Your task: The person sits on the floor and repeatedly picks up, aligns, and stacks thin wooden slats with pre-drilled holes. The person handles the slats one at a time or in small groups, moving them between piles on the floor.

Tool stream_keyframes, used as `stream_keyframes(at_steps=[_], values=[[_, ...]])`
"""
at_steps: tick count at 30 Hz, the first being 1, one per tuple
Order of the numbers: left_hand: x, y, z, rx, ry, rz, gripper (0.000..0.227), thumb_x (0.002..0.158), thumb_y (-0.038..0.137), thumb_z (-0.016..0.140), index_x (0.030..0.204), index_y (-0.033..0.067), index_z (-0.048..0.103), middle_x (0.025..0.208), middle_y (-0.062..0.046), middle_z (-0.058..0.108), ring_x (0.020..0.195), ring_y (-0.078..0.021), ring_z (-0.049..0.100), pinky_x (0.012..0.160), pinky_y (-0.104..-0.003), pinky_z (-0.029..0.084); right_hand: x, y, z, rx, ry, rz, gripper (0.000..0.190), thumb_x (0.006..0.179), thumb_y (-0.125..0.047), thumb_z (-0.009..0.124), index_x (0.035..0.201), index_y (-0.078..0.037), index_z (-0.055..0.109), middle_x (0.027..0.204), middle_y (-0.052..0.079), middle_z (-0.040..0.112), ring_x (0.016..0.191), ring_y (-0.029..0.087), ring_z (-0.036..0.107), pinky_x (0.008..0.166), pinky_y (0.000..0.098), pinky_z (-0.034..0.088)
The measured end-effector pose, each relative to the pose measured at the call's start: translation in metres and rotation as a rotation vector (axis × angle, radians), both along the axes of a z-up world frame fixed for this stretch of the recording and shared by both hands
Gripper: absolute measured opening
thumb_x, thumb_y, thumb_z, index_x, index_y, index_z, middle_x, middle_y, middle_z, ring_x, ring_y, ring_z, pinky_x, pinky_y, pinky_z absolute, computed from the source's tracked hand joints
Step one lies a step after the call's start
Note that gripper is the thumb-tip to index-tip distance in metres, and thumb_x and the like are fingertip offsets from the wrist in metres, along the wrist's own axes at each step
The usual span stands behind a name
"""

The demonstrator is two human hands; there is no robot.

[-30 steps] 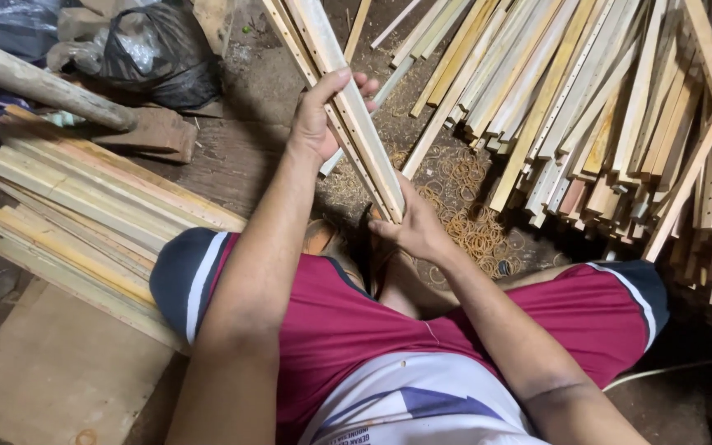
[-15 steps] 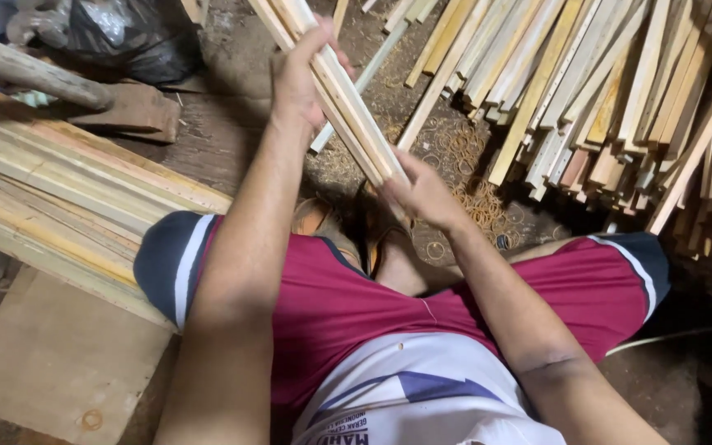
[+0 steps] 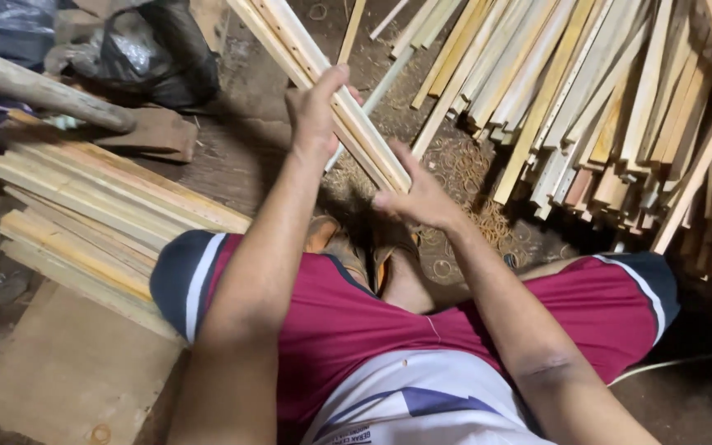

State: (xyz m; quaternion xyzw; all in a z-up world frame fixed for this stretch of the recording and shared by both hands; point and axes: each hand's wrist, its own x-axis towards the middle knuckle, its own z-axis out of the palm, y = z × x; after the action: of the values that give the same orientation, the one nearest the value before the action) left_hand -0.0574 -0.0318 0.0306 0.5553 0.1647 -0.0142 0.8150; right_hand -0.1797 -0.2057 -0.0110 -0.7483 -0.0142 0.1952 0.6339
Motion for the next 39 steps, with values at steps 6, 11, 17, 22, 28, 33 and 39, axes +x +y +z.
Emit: stream_keyframes(at_steps=[6,11,17,22,28,33,39], values=[[0.044,0.03,0.022,-0.419,-0.096,-0.459,0.057,0.074,0.05,0.083,0.099,0.0,0.071,0.087,-0.013,0.075,0.08,-0.0249,0.074,0.085,-0.04,0.065,-0.022,-0.008,-0.019,0.062,0.213,0.187,0.033,0.076,0.002,0.067,0.106,-0.006,0.056,0.07,-0.001,0.055,0.054,0.008,0.055,0.047,0.0185,0.045],[0.051,0.026,0.069,-0.186,-0.185,-0.296,0.05,0.084,0.007,0.078,0.132,0.0,0.063,0.074,-0.009,0.065,0.061,-0.0192,0.069,0.059,-0.038,0.066,-0.043,-0.003,-0.04,0.142,0.36,0.196,0.084,0.073,0.005,0.075,0.147,-0.002,0.036,0.095,0.013,0.064,0.072,0.021,0.071,0.058,0.0298,0.064],[0.031,0.0,0.085,0.193,-0.156,-0.304,0.02,0.078,0.013,0.082,0.095,0.0039,0.076,0.062,-0.001,0.07,0.05,-0.0129,0.07,0.075,-0.036,0.072,-0.046,0.013,-0.07,0.077,0.099,0.209,0.034,0.07,-0.021,0.088,0.097,-0.014,0.069,0.091,0.0,0.069,0.082,0.013,0.064,0.075,0.0268,0.054],[0.01,-0.004,0.122,0.367,-0.359,-0.34,0.013,0.08,-0.008,0.073,0.084,-0.001,0.063,0.072,-0.005,0.067,0.052,-0.0119,0.068,0.042,-0.024,0.063,-0.019,-0.021,-0.012,-0.251,0.262,0.17,0.065,0.082,-0.059,0.06,0.137,-0.024,0.059,0.141,0.007,0.062,0.128,0.025,0.06,0.113,0.0561,0.04],[0.035,0.009,0.073,0.712,-0.405,-0.395,0.027,0.085,-0.001,0.075,0.077,0.0157,0.057,0.071,0.005,0.061,0.059,-0.0058,0.064,0.049,-0.021,0.057,0.003,-0.115,-0.164,-1.017,0.298,-0.082,0.044,0.092,-0.028,0.071,0.12,0.004,0.061,0.1,0.025,0.071,0.088,0.042,0.07,0.08,0.0511,0.058],[0.028,0.037,0.056,0.656,-0.323,-0.336,0.023,0.082,0.001,0.075,0.074,0.0142,0.058,0.07,0.003,0.062,0.059,-0.0077,0.065,0.051,-0.022,0.057,-0.029,-0.126,-0.224,-1.026,0.372,-0.073,0.042,0.079,-0.045,0.082,0.106,-0.013,0.074,0.1,0.018,0.075,0.102,0.04,0.072,0.081,0.0527,0.061],[0.039,0.033,0.057,0.514,-0.305,-0.34,0.018,0.078,0.004,0.075,0.071,0.0121,0.061,0.068,0.0,0.064,0.06,-0.0104,0.066,0.055,-0.024,0.057,-0.017,-0.137,-0.234,-0.975,0.386,-0.189,0.026,0.088,-0.036,0.073,0.103,-0.015,0.08,0.1,0.022,0.075,0.103,0.042,0.071,0.082,0.0512,0.06]])
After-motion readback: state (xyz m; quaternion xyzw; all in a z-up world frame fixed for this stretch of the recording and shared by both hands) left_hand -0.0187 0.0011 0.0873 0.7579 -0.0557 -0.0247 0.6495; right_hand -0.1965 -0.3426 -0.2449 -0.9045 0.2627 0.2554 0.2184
